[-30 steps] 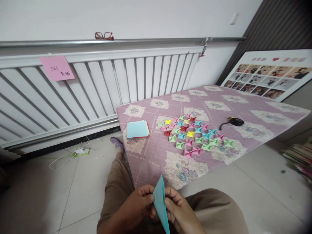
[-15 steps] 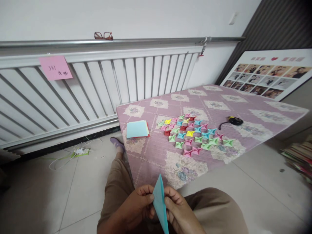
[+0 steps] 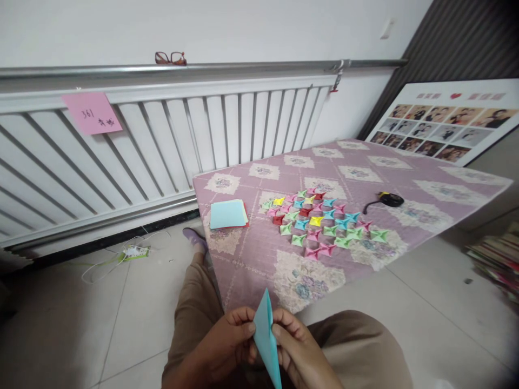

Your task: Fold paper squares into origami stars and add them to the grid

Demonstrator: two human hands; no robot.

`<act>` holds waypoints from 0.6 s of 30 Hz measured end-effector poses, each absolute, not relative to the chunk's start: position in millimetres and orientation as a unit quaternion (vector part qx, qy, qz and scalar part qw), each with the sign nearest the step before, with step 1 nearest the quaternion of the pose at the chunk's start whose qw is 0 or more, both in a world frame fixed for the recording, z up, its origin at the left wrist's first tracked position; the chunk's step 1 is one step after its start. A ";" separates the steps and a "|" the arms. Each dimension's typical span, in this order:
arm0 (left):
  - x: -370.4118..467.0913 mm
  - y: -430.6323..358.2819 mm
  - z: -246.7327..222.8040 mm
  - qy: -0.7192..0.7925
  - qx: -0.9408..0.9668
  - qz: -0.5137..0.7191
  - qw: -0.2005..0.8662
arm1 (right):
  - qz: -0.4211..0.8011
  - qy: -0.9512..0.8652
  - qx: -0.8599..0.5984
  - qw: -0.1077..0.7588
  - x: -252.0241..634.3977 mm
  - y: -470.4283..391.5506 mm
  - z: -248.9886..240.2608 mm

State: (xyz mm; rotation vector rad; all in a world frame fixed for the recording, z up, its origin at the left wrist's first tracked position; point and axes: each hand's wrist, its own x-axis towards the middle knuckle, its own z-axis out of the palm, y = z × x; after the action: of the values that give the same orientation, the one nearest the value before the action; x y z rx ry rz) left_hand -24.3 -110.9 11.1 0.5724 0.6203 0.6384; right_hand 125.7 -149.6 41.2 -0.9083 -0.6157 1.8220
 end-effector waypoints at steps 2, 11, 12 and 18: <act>-24.7 -110.4 8.8 0.310 0.294 0.315 0.848 | 0.722 -0.276 -0.422 0.474 128.4 -148.7 44.3; -23.3 -106.0 5.5 0.410 0.424 0.312 0.745 | 0.563 -0.489 -0.534 0.399 139.6 -144.6 43.8; -23.3 -105.8 5.8 0.414 0.436 0.310 0.736 | 0.559 -0.496 -0.537 0.392 139.5 -144.8 42.7; -24.6 -106.6 14.6 0.430 0.479 0.300 0.704 | 0.522 -0.492 -0.564 0.410 135.7 -146.5 36.0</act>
State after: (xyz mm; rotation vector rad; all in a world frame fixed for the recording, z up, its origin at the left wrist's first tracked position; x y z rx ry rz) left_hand -24.6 -106.6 14.6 1.0647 0.9573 0.6677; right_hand 135.7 -146.5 36.0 -1.4194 -1.2396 1.3138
